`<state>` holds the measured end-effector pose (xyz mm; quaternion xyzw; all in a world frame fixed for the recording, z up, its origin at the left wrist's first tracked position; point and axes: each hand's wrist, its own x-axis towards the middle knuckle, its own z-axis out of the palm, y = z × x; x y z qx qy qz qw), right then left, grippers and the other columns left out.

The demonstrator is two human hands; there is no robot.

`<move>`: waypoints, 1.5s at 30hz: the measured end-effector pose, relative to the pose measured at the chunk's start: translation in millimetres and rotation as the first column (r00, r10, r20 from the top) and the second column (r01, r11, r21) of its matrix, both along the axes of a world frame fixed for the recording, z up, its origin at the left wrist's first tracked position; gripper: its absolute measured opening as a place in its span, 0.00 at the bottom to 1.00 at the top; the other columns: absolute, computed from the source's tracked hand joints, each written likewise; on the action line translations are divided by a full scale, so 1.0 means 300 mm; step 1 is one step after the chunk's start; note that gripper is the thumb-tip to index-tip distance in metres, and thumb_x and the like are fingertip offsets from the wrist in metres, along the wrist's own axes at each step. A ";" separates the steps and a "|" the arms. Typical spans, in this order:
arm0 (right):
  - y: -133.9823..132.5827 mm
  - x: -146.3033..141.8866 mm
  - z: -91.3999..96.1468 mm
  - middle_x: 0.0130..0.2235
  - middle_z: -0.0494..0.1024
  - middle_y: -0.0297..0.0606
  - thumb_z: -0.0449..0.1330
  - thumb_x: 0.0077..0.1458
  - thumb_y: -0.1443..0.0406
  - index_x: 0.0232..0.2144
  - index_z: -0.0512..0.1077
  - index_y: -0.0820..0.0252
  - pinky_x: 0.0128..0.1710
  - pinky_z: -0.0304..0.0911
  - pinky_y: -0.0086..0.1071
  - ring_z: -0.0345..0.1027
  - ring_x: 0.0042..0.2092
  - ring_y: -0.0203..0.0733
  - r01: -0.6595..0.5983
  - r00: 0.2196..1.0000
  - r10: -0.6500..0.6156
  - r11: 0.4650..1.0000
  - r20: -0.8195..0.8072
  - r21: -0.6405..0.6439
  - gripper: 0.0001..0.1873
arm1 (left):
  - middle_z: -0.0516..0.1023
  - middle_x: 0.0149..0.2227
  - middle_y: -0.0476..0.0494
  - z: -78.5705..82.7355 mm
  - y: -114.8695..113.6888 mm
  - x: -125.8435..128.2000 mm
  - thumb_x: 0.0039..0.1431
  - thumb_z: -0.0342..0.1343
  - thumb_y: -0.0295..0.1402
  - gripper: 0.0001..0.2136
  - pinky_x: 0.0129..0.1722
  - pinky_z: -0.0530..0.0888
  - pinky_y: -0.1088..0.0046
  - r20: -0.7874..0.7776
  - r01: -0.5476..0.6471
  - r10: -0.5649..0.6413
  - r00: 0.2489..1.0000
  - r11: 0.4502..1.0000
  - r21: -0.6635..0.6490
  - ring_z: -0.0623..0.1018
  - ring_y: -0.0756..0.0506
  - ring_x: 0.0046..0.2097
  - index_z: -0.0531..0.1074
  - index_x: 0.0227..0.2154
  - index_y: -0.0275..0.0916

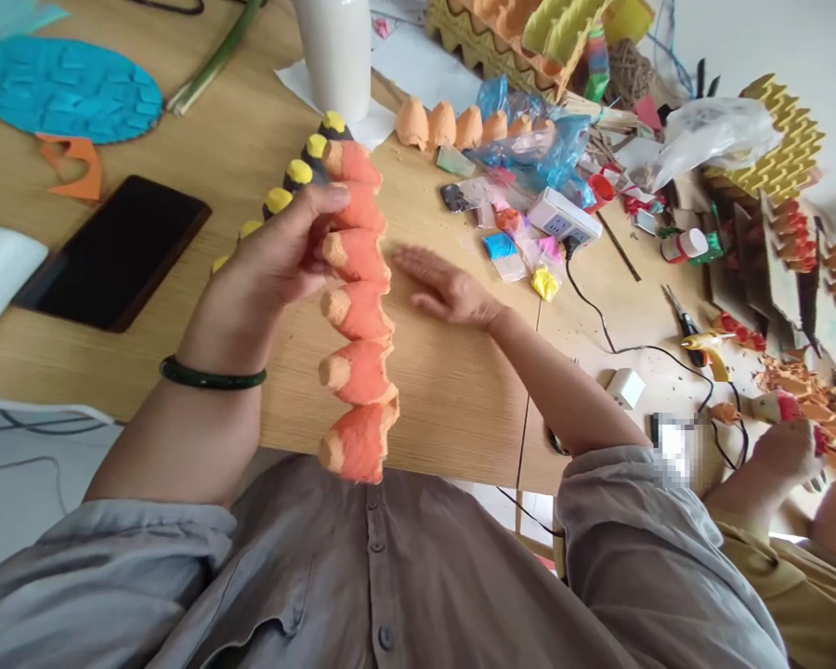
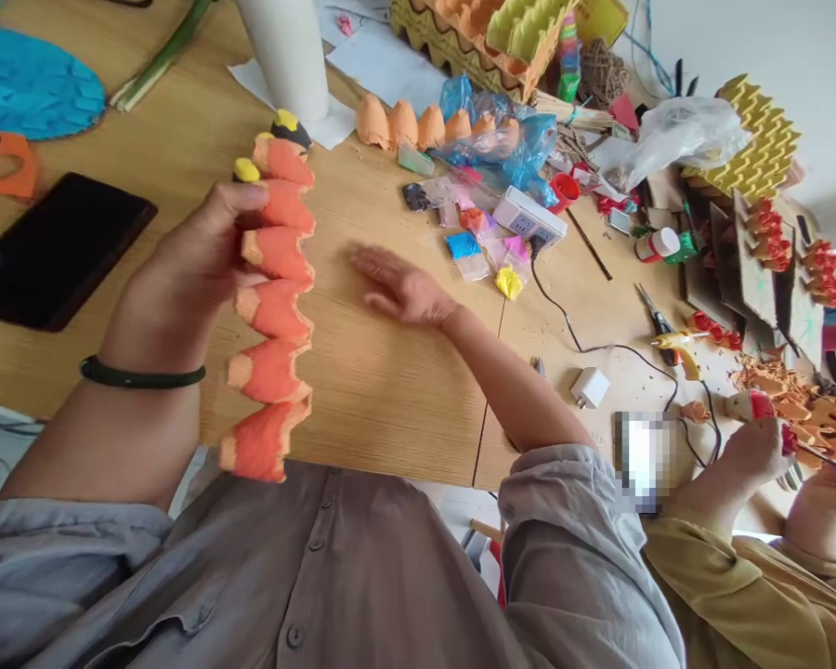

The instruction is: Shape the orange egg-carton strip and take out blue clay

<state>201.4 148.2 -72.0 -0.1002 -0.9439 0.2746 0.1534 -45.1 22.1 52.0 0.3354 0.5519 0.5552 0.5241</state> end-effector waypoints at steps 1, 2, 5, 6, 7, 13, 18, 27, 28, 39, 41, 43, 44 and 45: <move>0.027 0.017 0.009 0.79 0.73 0.54 0.48 0.75 0.32 0.77 0.72 0.59 0.85 0.56 0.60 0.63 0.83 0.59 0.075 0.997 -0.075 0.997 -0.034 -0.013 0.49 | 0.54 0.30 0.54 -0.008 0.010 0.001 0.36 0.72 0.51 0.26 0.27 0.49 0.71 0.035 0.038 -0.037 0.999 0.999 -0.007 0.47 0.50 0.30 0.61 0.28 0.48; 0.054 0.033 0.017 0.77 0.76 0.55 0.49 0.75 0.33 0.75 0.74 0.59 0.83 0.60 0.60 0.67 0.81 0.60 0.156 0.985 -0.158 0.987 -0.074 -0.027 0.47 | 0.52 0.30 0.54 -0.020 0.020 -0.003 0.34 0.73 0.52 0.28 0.27 0.46 0.69 0.055 0.047 -0.046 0.997 0.999 -0.021 0.45 0.49 0.31 0.60 0.26 0.48; 0.102 0.048 0.034 0.58 0.90 0.51 0.50 0.75 0.33 0.58 0.85 0.54 0.72 0.75 0.58 0.84 0.64 0.59 0.424 0.876 -0.431 0.902 -0.215 -0.079 0.39 | 0.50 0.29 0.54 -0.071 0.047 -0.026 0.34 0.77 0.55 0.30 0.28 0.42 0.67 0.111 0.087 -0.088 0.990 0.996 0.020 0.43 0.48 0.31 0.60 0.25 0.49; 0.104 0.042 0.034 0.47 0.91 0.48 0.49 0.76 0.34 0.52 0.85 0.54 0.65 0.81 0.57 0.88 0.54 0.56 0.510 0.818 -0.526 0.850 -0.234 -0.127 0.38 | 0.51 0.28 0.54 -0.091 0.054 -0.033 0.35 0.78 0.55 0.30 0.28 0.43 0.67 0.126 0.092 -0.096 0.987 0.995 0.034 0.43 0.48 0.32 0.60 0.25 0.49; 0.101 0.032 0.034 0.38 0.88 0.44 0.49 0.77 0.35 0.51 0.85 0.53 0.58 0.84 0.54 0.88 0.45 0.53 0.584 0.752 -0.613 0.790 -0.243 -0.185 0.37 | 0.51 0.27 0.55 -0.109 0.061 -0.037 0.35 0.78 0.55 0.31 0.28 0.44 0.68 0.138 0.099 -0.102 0.985 0.995 0.028 0.43 0.48 0.31 0.60 0.25 0.49; 0.018 -0.043 0.025 0.47 0.87 0.35 0.65 0.72 0.44 0.57 0.79 0.47 0.43 0.84 0.34 0.84 0.47 0.41 0.585 0.616 -0.737 0.664 -0.279 -0.466 0.21 | 0.66 0.28 0.52 -0.160 0.073 0.016 0.60 0.78 0.45 0.22 0.27 0.51 0.72 0.078 0.185 -0.179 0.981 0.979 -0.087 0.58 0.52 0.29 0.69 0.29 0.44; -0.045 -0.077 -0.047 0.42 0.86 0.33 0.55 0.67 0.26 0.49 0.76 0.51 0.46 0.82 0.37 0.81 0.42 0.36 0.482 0.637 -0.759 0.529 -0.135 -0.698 0.39 | 0.66 0.27 0.53 -0.158 0.063 0.061 0.68 0.77 0.43 0.21 0.29 0.50 0.72 -0.015 0.220 -0.224 0.974 0.966 -0.132 0.57 0.52 0.29 0.71 0.29 0.42; -0.046 -0.066 -0.169 0.46 0.86 0.29 0.49 0.53 0.17 0.56 0.74 0.49 0.61 0.70 0.40 0.71 0.54 0.35 0.482 0.643 -0.756 0.522 -0.121 -0.704 0.54 | 0.66 0.26 0.54 -0.169 0.041 0.094 0.68 0.75 0.46 0.21 0.36 0.66 0.72 -0.231 0.244 -0.272 0.934 0.959 -0.144 0.66 0.51 0.31 0.74 0.29 0.40; -0.060 -0.063 -0.151 0.46 0.86 0.28 0.47 0.51 0.15 0.57 0.73 0.49 0.61 0.71 0.40 0.72 0.54 0.35 0.471 0.656 -0.747 0.515 -0.106 -0.716 0.56 | 0.67 0.26 0.54 -0.172 0.039 0.098 0.67 0.75 0.46 0.19 0.37 0.67 0.71 -0.248 0.243 -0.275 0.929 0.958 -0.152 0.68 0.50 0.33 0.76 0.31 0.40; -0.345 -0.075 0.099 0.54 0.92 0.40 0.57 0.71 0.32 0.51 0.84 0.48 0.58 0.85 0.51 0.87 0.54 0.52 0.550 0.533 -0.844 0.395 -0.055 -0.736 0.33 | 0.83 0.37 0.48 -0.207 -0.010 0.106 0.55 0.74 0.50 0.18 0.42 0.73 0.64 -0.362 0.227 -0.248 0.898 0.969 -0.099 0.78 0.43 0.40 0.81 0.39 0.43; -0.363 -0.059 0.104 0.54 0.93 0.41 0.58 0.73 0.37 0.53 0.85 0.48 0.59 0.86 0.53 0.88 0.54 0.55 0.569 0.514 -0.858 0.348 -0.008 -0.745 0.29 | 0.83 0.36 0.47 -0.186 -0.026 0.112 0.51 0.76 0.50 0.22 0.38 0.73 0.65 -0.355 0.186 -0.240 0.903 0.966 -0.180 0.78 0.42 0.37 0.83 0.42 0.42; -0.379 -0.042 0.107 0.53 0.93 0.40 0.61 0.71 0.38 0.53 0.87 0.43 0.58 0.87 0.57 0.90 0.54 0.60 0.582 0.533 -0.845 0.390 -0.026 -0.713 0.26 | 0.84 0.36 0.46 -0.168 -0.043 0.114 0.50 0.78 0.51 0.24 0.35 0.76 0.66 -0.326 0.191 -0.273 0.905 0.946 -0.261 0.80 0.42 0.36 0.83 0.45 0.41; -0.388 -0.035 0.113 0.53 0.93 0.39 0.61 0.71 0.39 0.55 0.87 0.40 0.56 0.88 0.58 0.90 0.53 0.61 0.593 0.539 -0.842 0.396 -0.019 -0.701 0.25 | 0.84 0.36 0.45 -0.161 -0.051 0.114 0.52 0.78 0.51 0.25 0.35 0.77 0.67 -0.301 0.207 -0.298 0.906 0.931 -0.301 0.81 0.42 0.36 0.83 0.46 0.42; -0.397 -0.028 0.121 0.53 0.93 0.36 0.60 0.74 0.42 0.58 0.86 0.35 0.55 0.89 0.57 0.91 0.53 0.60 0.600 0.546 -0.838 0.399 -0.009 -0.694 0.22 | 0.84 0.36 0.46 -0.156 -0.058 0.112 0.53 0.79 0.51 0.25 0.33 0.78 0.68 -0.291 0.210 -0.308 0.906 0.923 -0.323 0.81 0.43 0.34 0.82 0.46 0.42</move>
